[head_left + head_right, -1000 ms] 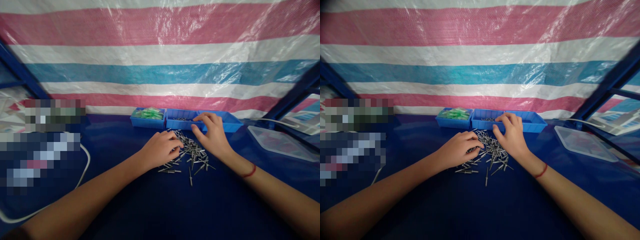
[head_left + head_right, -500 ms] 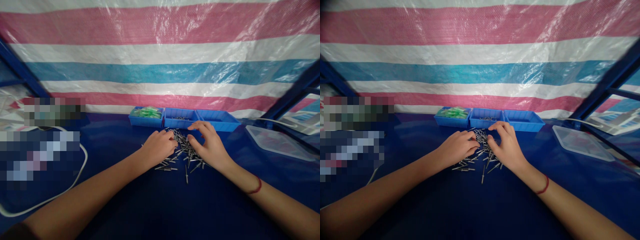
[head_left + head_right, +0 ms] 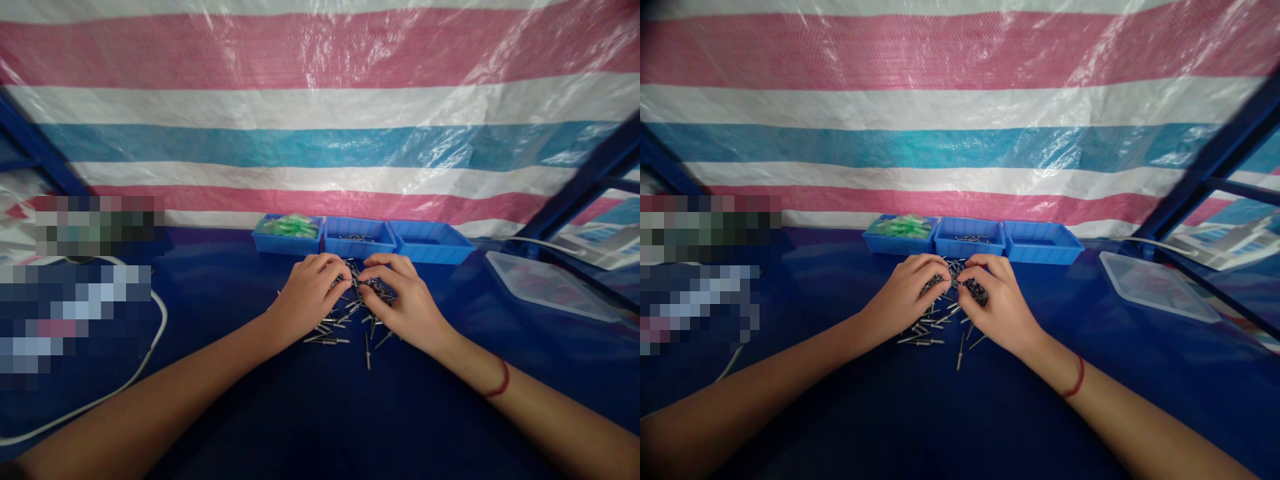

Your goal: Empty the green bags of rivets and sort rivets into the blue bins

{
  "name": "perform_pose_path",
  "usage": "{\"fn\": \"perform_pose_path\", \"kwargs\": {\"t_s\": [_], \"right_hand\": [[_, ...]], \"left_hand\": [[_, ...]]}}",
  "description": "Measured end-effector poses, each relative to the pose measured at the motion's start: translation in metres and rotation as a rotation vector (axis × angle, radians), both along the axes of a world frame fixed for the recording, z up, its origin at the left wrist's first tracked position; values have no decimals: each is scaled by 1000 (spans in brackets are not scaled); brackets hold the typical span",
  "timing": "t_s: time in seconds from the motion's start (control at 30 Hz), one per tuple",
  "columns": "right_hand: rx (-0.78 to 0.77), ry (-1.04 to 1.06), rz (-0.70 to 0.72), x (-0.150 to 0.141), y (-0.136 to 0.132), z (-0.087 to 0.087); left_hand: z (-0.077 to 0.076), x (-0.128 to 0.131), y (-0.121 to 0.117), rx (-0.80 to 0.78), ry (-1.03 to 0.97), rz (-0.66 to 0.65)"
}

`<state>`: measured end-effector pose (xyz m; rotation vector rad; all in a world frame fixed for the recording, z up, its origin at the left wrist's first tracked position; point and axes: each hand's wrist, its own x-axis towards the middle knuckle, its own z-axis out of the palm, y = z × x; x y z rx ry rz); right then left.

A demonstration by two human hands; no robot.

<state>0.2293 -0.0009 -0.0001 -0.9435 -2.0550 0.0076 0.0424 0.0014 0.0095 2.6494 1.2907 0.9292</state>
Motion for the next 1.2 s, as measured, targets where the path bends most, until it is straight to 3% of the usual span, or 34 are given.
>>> {"fn": "perform_pose_path", "kwargs": {"t_s": [0.4, 0.53, 0.63, 0.77, 1.2], "right_hand": [[-102, 87, 57, -5, -6, 2], [-165, 123, 55, -5, -4, -1], [-147, 140, 22, -3, -2, -1], [-109, 178, 26, -1, -2, 1], [-83, 196, 120, -3, -8, 6]], "left_hand": [[-1, 3, -4, 66, -67, -75], [-4, 3, -1, 0, -104, -119], [-8, 3, 0, -36, -119, -117], [-11, 2, -1, 56, -75, -31], [-3, 4, -6, 47, -131, -78]]}}
